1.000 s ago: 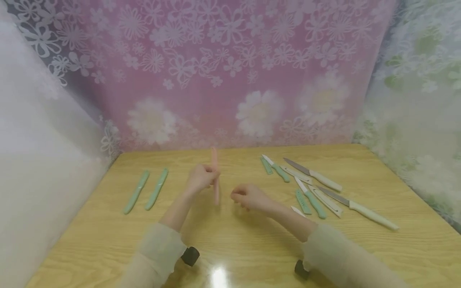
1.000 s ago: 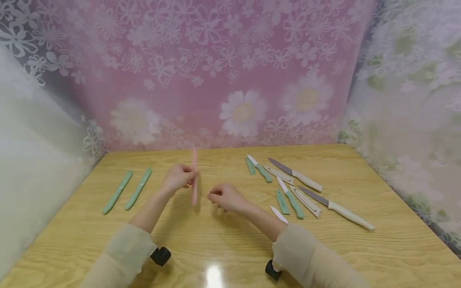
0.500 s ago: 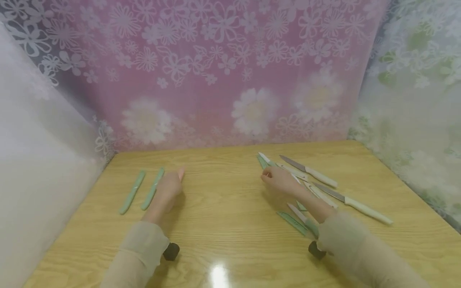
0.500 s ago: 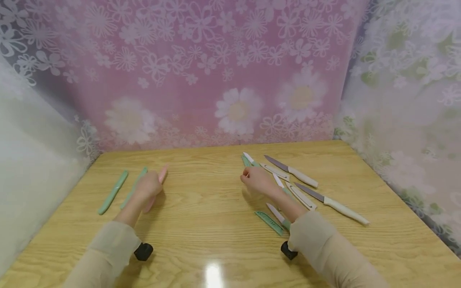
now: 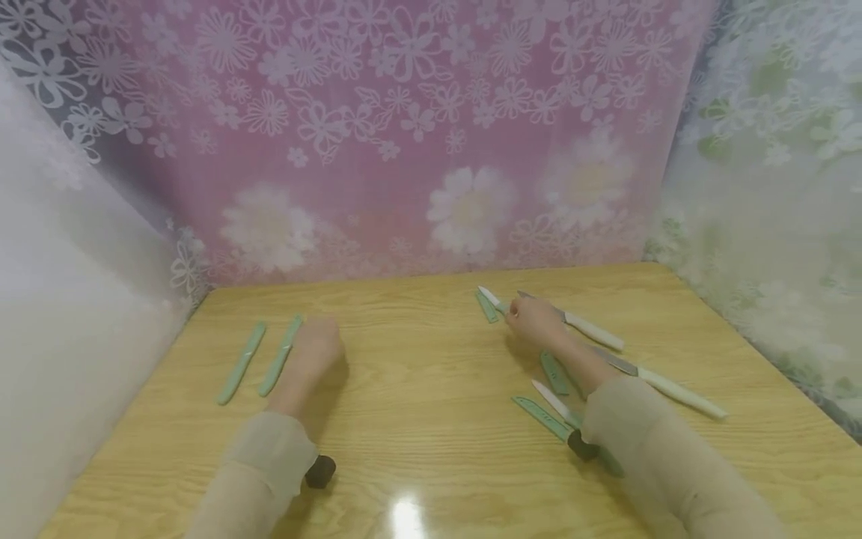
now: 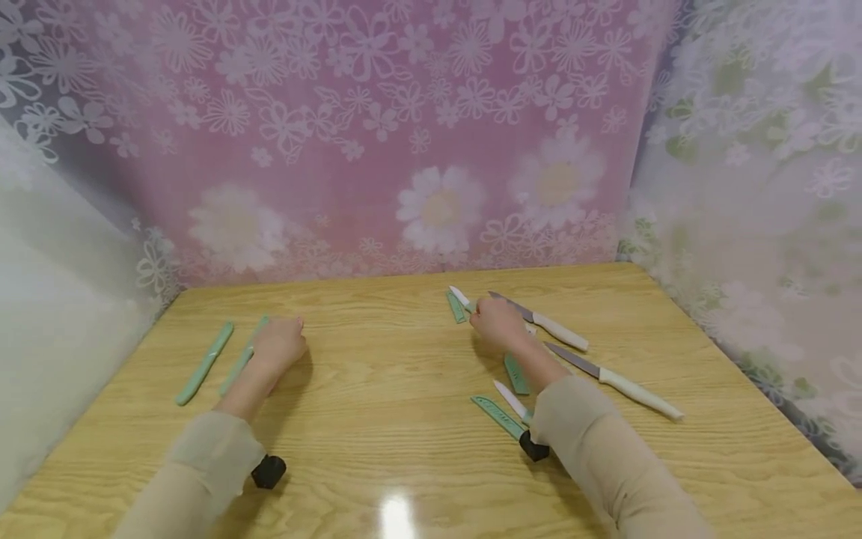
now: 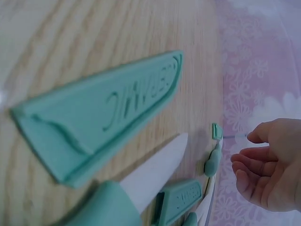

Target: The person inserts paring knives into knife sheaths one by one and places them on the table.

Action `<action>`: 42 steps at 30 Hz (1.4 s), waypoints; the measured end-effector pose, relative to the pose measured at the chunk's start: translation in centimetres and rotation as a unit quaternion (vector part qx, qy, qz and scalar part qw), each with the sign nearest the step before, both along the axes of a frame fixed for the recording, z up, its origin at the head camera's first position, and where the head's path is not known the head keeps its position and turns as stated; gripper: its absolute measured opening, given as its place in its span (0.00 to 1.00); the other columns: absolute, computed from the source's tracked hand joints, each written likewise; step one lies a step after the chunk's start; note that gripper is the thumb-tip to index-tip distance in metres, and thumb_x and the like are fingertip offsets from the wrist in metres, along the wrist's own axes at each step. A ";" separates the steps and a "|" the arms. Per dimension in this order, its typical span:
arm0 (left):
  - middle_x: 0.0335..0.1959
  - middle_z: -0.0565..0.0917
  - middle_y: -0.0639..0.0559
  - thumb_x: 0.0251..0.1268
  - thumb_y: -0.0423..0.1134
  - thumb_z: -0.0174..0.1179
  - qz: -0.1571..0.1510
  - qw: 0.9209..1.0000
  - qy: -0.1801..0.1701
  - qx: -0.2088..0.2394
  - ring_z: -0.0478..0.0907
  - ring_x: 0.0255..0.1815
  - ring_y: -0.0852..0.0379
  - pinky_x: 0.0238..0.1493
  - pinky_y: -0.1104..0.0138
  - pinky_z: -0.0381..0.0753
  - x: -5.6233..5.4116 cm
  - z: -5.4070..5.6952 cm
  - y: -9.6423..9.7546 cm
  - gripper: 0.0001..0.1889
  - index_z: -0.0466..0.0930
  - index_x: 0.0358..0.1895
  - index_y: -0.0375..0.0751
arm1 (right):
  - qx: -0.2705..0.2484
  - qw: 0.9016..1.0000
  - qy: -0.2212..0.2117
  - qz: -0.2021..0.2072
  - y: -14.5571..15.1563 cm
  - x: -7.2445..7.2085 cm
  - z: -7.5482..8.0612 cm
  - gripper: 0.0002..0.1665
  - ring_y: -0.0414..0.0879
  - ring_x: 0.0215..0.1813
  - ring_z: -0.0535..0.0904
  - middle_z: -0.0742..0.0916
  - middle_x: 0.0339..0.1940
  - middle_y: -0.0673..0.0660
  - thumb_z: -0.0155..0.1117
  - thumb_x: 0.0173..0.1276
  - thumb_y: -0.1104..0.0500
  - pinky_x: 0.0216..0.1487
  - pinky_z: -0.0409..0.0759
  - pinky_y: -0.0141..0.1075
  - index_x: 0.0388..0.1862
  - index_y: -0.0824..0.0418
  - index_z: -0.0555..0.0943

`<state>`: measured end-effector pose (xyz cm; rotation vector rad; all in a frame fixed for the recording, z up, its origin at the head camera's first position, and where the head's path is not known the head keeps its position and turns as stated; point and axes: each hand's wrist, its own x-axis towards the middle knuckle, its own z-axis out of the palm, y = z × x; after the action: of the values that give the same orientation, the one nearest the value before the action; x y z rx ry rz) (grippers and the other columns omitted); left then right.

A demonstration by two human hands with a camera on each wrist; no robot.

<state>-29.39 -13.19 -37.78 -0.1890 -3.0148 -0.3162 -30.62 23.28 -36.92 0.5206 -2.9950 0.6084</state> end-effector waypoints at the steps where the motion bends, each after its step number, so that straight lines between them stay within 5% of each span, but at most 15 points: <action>1: 0.25 0.79 0.39 0.60 0.30 0.50 -0.017 0.999 0.029 -0.019 0.77 0.28 0.42 0.32 0.53 0.79 -0.2 0.1 0.7 0.10 0.79 0.37 0.28 | 0.001 1.000 -0.004 -0.004 0.1 -0.1 0.1 0.16 0.39 0.14 0.65 0.80 0.21 0.58 0.50 0.68 0.63 0.16 0.66 0.27 0.44 0.76 0.76; 4: 0.22 0.76 0.44 0.59 0.31 0.53 -0.081 0.991 0.099 -0.037 0.75 0.26 0.47 0.30 0.57 0.78 -1.1 0.7 3.5 0.07 0.77 0.25 0.33 | 0.009 1.000 -0.002 -0.012 0.3 -0.5 0.2 0.15 0.43 0.19 0.71 0.82 0.29 0.64 0.51 0.67 0.64 0.22 0.75 0.32 0.44 0.77 0.75; 7: 0.26 0.78 0.45 0.62 0.33 0.56 -0.128 0.985 0.105 -0.050 0.76 0.29 0.48 0.33 0.60 0.79 -1.8 1.2 6.9 0.06 0.77 0.30 0.33 | 0.034 0.999 -0.001 -0.006 0.2 -0.8 0.3 0.15 0.49 0.30 0.78 0.82 0.41 0.70 0.52 0.67 0.65 0.36 0.81 0.41 0.46 0.77 0.75; 12: 0.39 0.81 0.45 0.66 0.39 0.55 -0.164 0.981 0.044 -0.090 0.78 0.43 0.49 0.48 0.61 0.77 -3.2 1.0 11.8 0.11 0.78 0.44 0.35 | 0.065 0.998 -0.022 0.012 -0.4 -1.3 0.7 0.16 0.59 0.45 0.80 0.81 0.48 0.70 0.50 0.68 0.64 0.48 0.78 0.49 0.50 0.74 0.75; 16: 0.59 0.72 0.44 0.72 0.44 0.47 -0.179 0.978 -0.027 -0.102 0.66 0.63 0.47 0.66 0.57 0.61 -4.0 0.2 14.9 0.20 0.68 0.60 0.38 | 0.082 0.996 -0.024 0.021 -0.8 -1.5 0.8 0.16 0.62 0.51 0.77 0.81 0.50 0.69 0.53 0.68 0.65 0.52 0.76 0.51 0.51 0.73 0.76; 21: 0.65 0.67 0.46 0.74 0.47 0.40 -0.197 0.971 -0.053 -0.125 0.60 0.67 0.48 0.68 0.56 0.56 -4.0 -0.9 17.9 0.23 0.62 0.65 0.40 | 0.076 0.996 -0.043 0.013 -1.0 -1.7 0.5 0.17 0.64 0.57 0.73 0.79 0.53 0.68 0.53 0.69 0.63 0.56 0.72 0.53 0.52 0.70 0.76; 27: 0.72 0.55 0.50 0.73 0.54 0.37 -0.221 0.957 -0.079 -0.170 0.49 0.72 0.52 0.69 0.52 0.49 -2.9 -1.4 19.9 0.28 0.54 0.71 0.46 | 0.079 0.995 -0.055 0.020 -0.9 -1.6 0.0 0.18 0.65 0.64 0.64 0.77 0.57 0.68 0.53 0.70 0.61 0.63 0.63 0.56 0.55 0.68 0.75; 34: 0.71 0.57 0.49 0.72 0.55 0.41 -0.222 0.959 -0.106 -0.140 0.50 0.72 0.51 0.69 0.50 0.47 -2.2 -0.4 20.3 0.29 0.58 0.70 0.43 | 0.079 0.995 -0.058 0.016 -0.8 -1.5 0.4 0.18 0.66 0.64 0.64 0.75 0.58 0.70 0.52 0.68 0.67 0.62 0.64 0.56 0.56 0.69 0.74; 42: 0.68 0.62 0.43 0.71 0.50 0.46 -0.227 0.960 -0.117 -0.112 0.58 0.68 0.47 0.69 0.52 0.52 -2.3 0.1 20.8 0.25 0.68 0.63 0.39 | 0.129 0.990 -0.047 -0.007 -0.3 -2.2 0.1 0.08 0.54 0.41 0.77 0.80 0.39 0.64 0.49 0.67 0.69 0.42 0.79 0.43 0.41 0.69 0.76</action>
<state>-31.65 7.63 -37.70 -0.9329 -3.2011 -0.0262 -32.80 22.93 -36.80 0.4934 -3.1845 0.2507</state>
